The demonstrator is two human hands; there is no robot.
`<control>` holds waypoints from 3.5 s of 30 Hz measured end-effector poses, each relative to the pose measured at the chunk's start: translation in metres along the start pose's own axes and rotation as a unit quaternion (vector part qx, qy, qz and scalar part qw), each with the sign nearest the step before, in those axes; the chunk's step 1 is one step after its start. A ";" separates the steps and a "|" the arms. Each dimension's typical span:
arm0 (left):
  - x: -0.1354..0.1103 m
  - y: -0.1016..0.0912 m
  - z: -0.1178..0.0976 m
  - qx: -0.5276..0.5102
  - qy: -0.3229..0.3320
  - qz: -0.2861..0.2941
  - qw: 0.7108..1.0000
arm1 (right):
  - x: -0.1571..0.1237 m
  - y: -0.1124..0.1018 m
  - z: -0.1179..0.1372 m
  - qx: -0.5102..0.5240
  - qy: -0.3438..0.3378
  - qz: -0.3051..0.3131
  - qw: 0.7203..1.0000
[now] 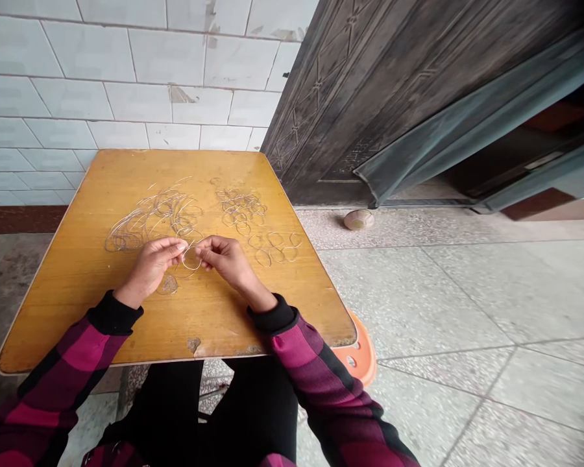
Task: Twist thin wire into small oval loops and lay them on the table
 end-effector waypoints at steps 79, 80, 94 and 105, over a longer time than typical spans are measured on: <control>0.019 -0.042 -0.019 0.754 0.210 0.036 0.622 | -0.029 0.078 0.028 -0.723 -0.230 0.255 0.599; 0.021 -0.039 -0.024 0.751 0.209 0.039 0.625 | -0.029 0.077 0.028 -0.722 -0.235 0.254 0.600; 0.109 0.002 0.003 0.763 0.121 0.182 0.609 | -0.033 0.052 0.023 -0.694 -0.254 0.247 0.627; 0.060 -0.096 -0.035 0.748 0.194 0.088 0.628 | -0.030 0.041 0.035 -0.650 -0.256 0.222 0.680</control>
Point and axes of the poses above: each hand's wrist, its own x-axis towards the middle knuckle, its own y-axis out of the palm, z = x × y, the point moved 4 cm from there along x, towards the middle knuckle, and after that the axes turned 9 degrees about -x, right-handed, at the moved point
